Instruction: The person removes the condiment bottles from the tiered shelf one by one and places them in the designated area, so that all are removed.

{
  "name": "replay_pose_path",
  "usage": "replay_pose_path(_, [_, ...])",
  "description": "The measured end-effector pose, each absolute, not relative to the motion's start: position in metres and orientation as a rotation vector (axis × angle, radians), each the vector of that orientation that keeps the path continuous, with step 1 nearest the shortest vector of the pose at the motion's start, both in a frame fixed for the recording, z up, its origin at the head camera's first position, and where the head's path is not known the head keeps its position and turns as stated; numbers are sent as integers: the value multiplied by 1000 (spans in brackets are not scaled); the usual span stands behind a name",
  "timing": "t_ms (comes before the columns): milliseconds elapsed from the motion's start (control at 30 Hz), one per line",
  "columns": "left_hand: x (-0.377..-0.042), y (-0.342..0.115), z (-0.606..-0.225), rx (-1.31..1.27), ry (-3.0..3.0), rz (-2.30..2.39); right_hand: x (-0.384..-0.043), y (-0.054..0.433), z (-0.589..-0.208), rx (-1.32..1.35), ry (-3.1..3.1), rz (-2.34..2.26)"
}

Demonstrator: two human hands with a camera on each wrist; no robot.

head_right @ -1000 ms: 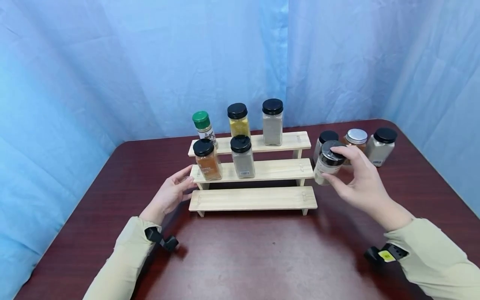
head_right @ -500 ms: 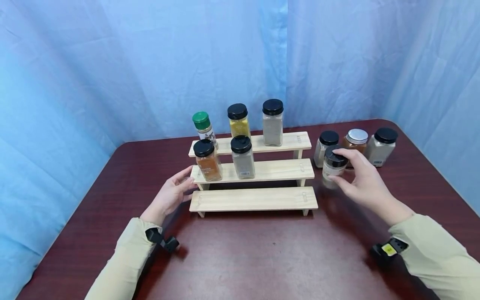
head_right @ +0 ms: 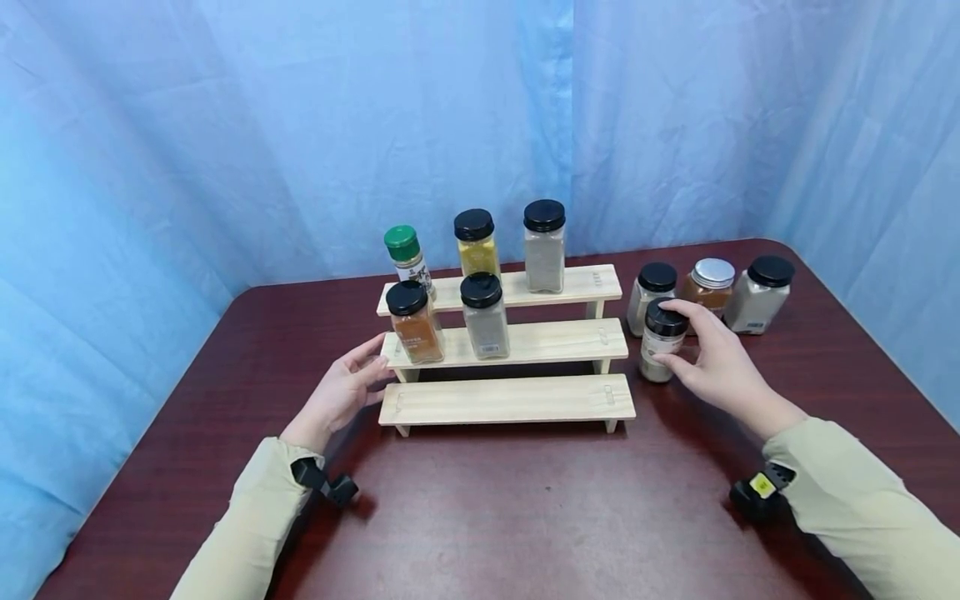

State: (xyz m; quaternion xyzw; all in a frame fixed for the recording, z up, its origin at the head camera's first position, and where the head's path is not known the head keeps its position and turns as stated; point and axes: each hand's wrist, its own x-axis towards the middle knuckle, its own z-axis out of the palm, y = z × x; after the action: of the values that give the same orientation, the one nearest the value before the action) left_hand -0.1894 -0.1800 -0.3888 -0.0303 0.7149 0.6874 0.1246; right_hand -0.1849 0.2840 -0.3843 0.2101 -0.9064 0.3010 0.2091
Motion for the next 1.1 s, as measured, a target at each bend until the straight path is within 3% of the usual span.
replay_pose_path(1100, [-190,-180,-390,-98,2084,2007,-193,287,-385,462,-2585,948])
